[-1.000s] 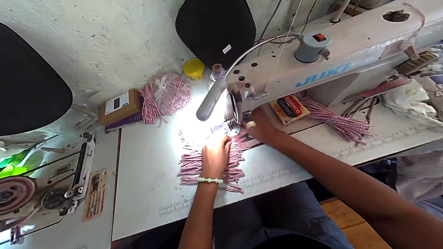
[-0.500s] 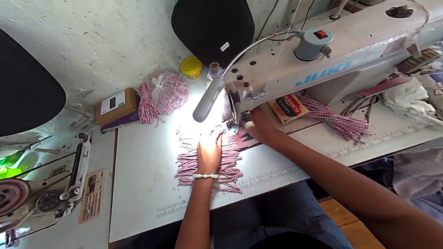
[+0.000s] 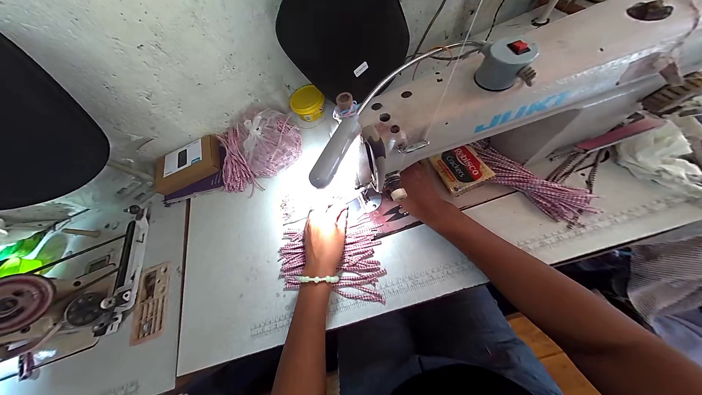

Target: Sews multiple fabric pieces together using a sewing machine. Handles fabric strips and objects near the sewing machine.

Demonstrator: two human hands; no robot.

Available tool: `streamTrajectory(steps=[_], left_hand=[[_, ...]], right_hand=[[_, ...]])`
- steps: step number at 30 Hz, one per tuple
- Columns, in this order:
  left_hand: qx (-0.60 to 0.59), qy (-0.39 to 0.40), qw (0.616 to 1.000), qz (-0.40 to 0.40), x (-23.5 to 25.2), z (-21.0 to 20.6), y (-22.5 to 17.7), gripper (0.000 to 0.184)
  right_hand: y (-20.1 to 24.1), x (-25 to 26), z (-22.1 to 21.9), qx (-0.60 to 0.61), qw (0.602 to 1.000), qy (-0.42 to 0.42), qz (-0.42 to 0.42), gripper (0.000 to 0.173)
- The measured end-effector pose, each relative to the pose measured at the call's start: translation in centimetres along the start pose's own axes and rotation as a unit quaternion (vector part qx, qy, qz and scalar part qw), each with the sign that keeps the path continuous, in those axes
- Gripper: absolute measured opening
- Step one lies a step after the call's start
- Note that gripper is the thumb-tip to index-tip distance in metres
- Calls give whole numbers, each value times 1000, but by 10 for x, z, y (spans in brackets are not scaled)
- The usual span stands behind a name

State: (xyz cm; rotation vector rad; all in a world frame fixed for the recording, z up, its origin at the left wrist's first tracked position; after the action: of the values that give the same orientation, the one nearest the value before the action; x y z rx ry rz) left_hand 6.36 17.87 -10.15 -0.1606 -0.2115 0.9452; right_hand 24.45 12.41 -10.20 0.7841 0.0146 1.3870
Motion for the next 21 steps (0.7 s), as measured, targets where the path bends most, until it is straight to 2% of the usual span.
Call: streamTrajectory(steps=[2,6,9,14,17,21], left_hand=[[-27,-10,999,-34,-4,4,-5,20],[-42,57,996,-51,-5,-4,-10,19],[-38,40,996,-63,-3,-6,-19,18],[-48,-10,995,-88,-5,-2,-30,17],[-26,-13,997,-72,-12,-1,-28,20],[-23,-41,994,-97,-16,-10,-29,18]], right_hand=[[0,0,4,8,1000,9,-10,20],[8,-10,15,39,999,-12,8,11],[14,-28,12,47,998,-15,35,7],[30,-59,-7,32,998,18,43,25],[36,-65,-15,15,999,38,31,30],[43,-67,-27,9,997,78,11,38]])
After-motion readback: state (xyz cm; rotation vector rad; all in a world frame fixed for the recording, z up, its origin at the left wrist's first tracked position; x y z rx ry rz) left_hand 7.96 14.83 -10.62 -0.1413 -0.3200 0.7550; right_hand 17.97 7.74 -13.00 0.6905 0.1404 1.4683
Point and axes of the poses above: each hand's wrist, its own x-axis towards the middle knuckle, its own z-axis out of the back of the hand, y = z × x, the point moved 7 cm from there along x, towards the middle knuckle, and after that the axes turned 10 degrees about x, right-handed, at the moved point
